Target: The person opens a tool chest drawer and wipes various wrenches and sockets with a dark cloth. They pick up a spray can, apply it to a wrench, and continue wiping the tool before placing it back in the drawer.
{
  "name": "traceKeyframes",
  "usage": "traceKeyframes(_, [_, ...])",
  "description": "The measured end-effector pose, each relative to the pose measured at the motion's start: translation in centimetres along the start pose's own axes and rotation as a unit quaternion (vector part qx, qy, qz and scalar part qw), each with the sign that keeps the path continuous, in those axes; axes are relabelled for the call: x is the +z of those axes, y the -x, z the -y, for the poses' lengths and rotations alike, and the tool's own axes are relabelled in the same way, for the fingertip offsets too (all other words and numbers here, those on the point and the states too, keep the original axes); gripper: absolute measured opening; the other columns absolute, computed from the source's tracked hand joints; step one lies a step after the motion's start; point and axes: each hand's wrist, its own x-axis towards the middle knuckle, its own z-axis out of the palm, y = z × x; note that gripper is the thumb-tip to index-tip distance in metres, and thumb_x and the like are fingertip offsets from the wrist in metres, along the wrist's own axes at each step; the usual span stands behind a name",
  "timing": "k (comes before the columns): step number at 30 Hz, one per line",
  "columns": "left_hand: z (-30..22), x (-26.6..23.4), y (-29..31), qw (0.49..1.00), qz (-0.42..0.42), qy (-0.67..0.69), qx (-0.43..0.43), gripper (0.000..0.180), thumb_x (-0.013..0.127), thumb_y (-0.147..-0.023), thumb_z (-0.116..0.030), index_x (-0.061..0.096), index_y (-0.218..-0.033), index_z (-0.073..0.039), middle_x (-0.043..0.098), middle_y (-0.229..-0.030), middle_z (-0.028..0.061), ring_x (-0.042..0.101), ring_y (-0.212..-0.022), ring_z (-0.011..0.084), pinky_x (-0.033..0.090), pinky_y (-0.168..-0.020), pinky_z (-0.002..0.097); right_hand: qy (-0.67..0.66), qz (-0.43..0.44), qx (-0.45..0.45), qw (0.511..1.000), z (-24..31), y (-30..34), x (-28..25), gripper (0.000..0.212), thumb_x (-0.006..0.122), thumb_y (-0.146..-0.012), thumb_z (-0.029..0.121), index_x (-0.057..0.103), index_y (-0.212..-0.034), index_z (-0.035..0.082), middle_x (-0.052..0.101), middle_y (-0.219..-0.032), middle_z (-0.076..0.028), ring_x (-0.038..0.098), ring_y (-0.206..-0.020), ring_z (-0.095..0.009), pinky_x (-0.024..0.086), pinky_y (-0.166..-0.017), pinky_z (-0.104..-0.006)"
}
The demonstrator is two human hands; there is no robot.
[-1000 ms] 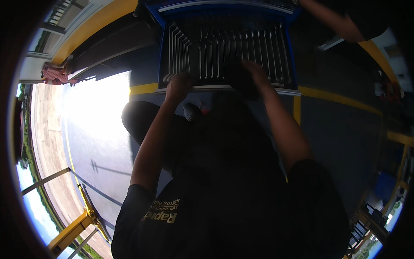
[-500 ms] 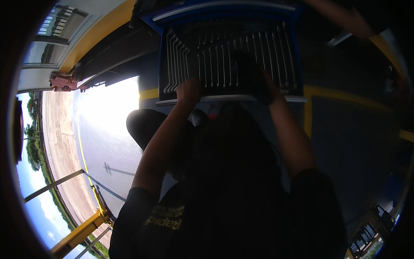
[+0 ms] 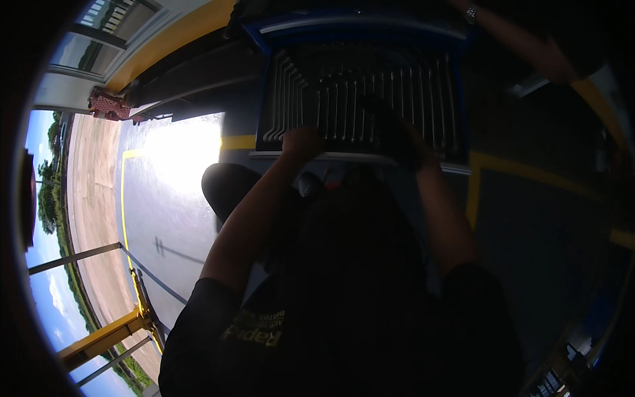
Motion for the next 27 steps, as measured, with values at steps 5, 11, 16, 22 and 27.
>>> traceKeyframes(5, [-0.8, -0.9, 0.9, 1.0, -0.016, 0.006, -0.001, 0.038, 0.061, -0.096, -0.035, 0.077, -0.11, -0.004, 0.077, -0.11, 0.0217, 0.075, -0.105, 0.0393, 0.06, -0.09, 0.0522, -0.122, 0.086, -0.016, 0.989, 0.7, 0.8, 0.7, 0.035, 0.06, -0.108, 0.027, 0.061, -0.135, 0.003, 0.066, -0.095, -0.003, 0.067, -0.083, -0.013, 0.057, -0.073, -0.0302])
traceKeyframes(11, [3.3, -3.3, 2.1, 0.975, -0.089, -0.104, 0.174, 0.02, 0.067, -0.095, -0.024, 0.076, -0.105, -0.008, 0.076, -0.1, 0.0107, 0.076, -0.096, 0.0333, 0.063, -0.078, 0.042, 0.179, 0.024, -0.127, 0.975, 1.3, 1.5, 2.5, 0.05, 0.057, -0.109, 0.037, 0.055, -0.148, 0.005, 0.07, -0.112, -0.006, 0.069, -0.095, -0.016, 0.06, -0.083, -0.0318])
traceKeyframes(16, [11.2, -2.2, 2.0, 0.895, -0.067, 0.417, 0.146, 0.017, 0.068, -0.094, -0.014, 0.07, -0.108, -0.005, 0.071, -0.093, 0.0082, 0.073, -0.085, 0.0243, 0.06, -0.076, 0.037, -0.071, 0.051, -0.023, 0.996, 0.8, -1.4, 1.8, 0.055, 0.055, -0.109, 0.041, 0.052, -0.154, 0.009, 0.066, -0.134, -0.009, 0.068, -0.113, -0.019, 0.059, -0.093, -0.0332])
traceKeyframes(22, [0.7, -6.8, 12.3, 0.789, -0.168, 0.585, 0.08, 0.019, 0.058, -0.104, -0.018, 0.065, -0.106, 0.0, 0.068, -0.086, 0.0077, 0.066, -0.08, 0.0147, 0.053, -0.077, 0.0319, 0.011, 0.066, -0.104, 0.992, 1.2, 1.1, 9.0, 0.053, 0.06, -0.107, 0.038, 0.055, -0.149, 0.005, 0.067, -0.133, -0.012, 0.067, -0.119, -0.021, 0.057, -0.1, -0.0374])
traceKeyframes(27, [-1.3, -6.3, 14.6, 0.862, -0.242, 0.446, 0.025, 0.037, 0.074, -0.093, -0.02, 0.064, -0.121, 0.001, 0.073, -0.111, 0.0153, 0.074, -0.1, 0.0268, 0.057, -0.089, 0.0414, 0.115, 0.107, -0.118, 0.981, 1.4, 4.5, 18.3, 0.049, 0.064, -0.106, 0.034, 0.058, -0.144, 0.003, 0.068, -0.131, -0.014, 0.066, -0.119, -0.021, 0.055, -0.103, -0.0391])
